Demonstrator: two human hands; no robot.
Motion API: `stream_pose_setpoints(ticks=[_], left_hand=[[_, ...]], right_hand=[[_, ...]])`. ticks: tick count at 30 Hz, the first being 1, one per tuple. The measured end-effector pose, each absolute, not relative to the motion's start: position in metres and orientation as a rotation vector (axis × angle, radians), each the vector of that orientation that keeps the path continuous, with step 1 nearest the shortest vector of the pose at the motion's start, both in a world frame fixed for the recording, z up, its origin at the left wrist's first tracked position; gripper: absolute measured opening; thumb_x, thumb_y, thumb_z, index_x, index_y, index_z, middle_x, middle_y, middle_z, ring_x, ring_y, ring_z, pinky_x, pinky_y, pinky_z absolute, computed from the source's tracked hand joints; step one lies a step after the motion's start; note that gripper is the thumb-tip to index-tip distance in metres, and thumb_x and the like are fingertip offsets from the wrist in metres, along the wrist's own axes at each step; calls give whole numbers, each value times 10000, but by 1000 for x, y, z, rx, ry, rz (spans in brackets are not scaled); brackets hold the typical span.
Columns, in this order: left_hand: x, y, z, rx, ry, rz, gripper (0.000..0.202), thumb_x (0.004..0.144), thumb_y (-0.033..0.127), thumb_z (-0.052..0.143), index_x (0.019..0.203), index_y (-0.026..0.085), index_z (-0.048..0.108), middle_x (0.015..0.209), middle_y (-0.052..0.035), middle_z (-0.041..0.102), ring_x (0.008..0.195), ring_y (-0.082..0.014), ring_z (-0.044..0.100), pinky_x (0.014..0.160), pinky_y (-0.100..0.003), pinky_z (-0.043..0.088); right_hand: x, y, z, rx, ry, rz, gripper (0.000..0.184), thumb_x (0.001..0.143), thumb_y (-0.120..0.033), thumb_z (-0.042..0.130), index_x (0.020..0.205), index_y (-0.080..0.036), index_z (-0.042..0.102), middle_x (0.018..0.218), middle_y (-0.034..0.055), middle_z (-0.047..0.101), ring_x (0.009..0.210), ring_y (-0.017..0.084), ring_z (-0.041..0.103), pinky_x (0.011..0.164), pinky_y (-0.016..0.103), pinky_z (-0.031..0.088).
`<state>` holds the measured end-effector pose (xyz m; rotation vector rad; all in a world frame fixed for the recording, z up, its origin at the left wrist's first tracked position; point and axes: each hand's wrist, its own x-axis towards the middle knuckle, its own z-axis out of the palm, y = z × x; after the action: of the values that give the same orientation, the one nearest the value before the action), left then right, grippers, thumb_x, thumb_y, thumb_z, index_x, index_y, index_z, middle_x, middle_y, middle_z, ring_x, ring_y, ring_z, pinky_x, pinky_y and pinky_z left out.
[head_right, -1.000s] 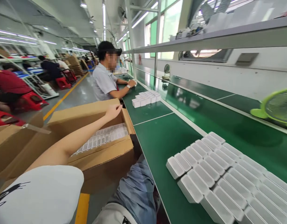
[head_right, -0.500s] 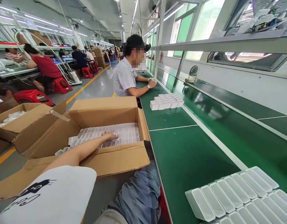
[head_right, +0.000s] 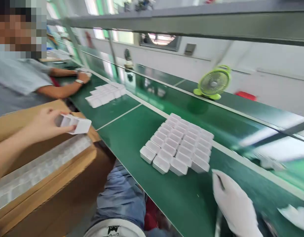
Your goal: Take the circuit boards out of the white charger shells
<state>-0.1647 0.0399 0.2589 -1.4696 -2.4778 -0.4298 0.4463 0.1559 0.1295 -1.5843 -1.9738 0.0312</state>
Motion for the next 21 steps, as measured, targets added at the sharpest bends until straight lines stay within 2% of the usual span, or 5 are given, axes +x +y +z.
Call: stream_pose_setpoints(ticks=[3, 5, 10, 14, 21], left_hand=[[-69, 83, 287, -2146, -1785, -713, 790, 751, 794, 477, 1291, 220, 527, 1340, 0, 418, 1365, -363, 422, 1113, -505, 389], [15, 89, 293, -2620, -1282, -659, 769, 720, 667, 638, 1316, 205, 483, 1434, -66, 386, 1352, -358, 429, 1054, -450, 461], [185, 99, 256, -3174, -425, 177, 672, 556, 602, 858, 1041, 178, 668, 1165, -109, 623, 832, -268, 576, 664, -404, 533], [224, 133, 229, -3224, -441, 373, 648, 612, 571, 829, 1088, 154, 690, 1227, -126, 619, 887, -296, 604, 716, -409, 525], [215, 128, 231, -3070, -662, 118, 566, 856, 374, 708, 1341, 131, 547, 1535, -223, 425, 1339, -412, 460, 1068, -531, 398]], right_hand=[[451, 145, 128, -1773, -1955, -30, 279, 930, -363, 448, 1073, -287, 675, 1084, 65, 735, 949, 341, 705, 779, 465, 538], [446, 147, 128, -1732, -1949, -93, 313, 953, -332, 410, 1071, -236, 684, 1068, 61, 741, 962, 312, 710, 801, 413, 532], [436, 149, 128, -1621, -2042, -206, 306, 1014, -267, 395, 1057, -207, 691, 1047, 47, 742, 910, 245, 707, 736, 325, 490], [441, 150, 130, -1618, -2019, -292, 272, 1031, -230, 414, 1054, -208, 685, 1020, 35, 737, 857, 224, 693, 672, 315, 445], [442, 146, 140, -1620, -2005, -353, 234, 1043, -192, 443, 1046, -197, 677, 987, 47, 726, 839, 211, 669, 652, 314, 389]])
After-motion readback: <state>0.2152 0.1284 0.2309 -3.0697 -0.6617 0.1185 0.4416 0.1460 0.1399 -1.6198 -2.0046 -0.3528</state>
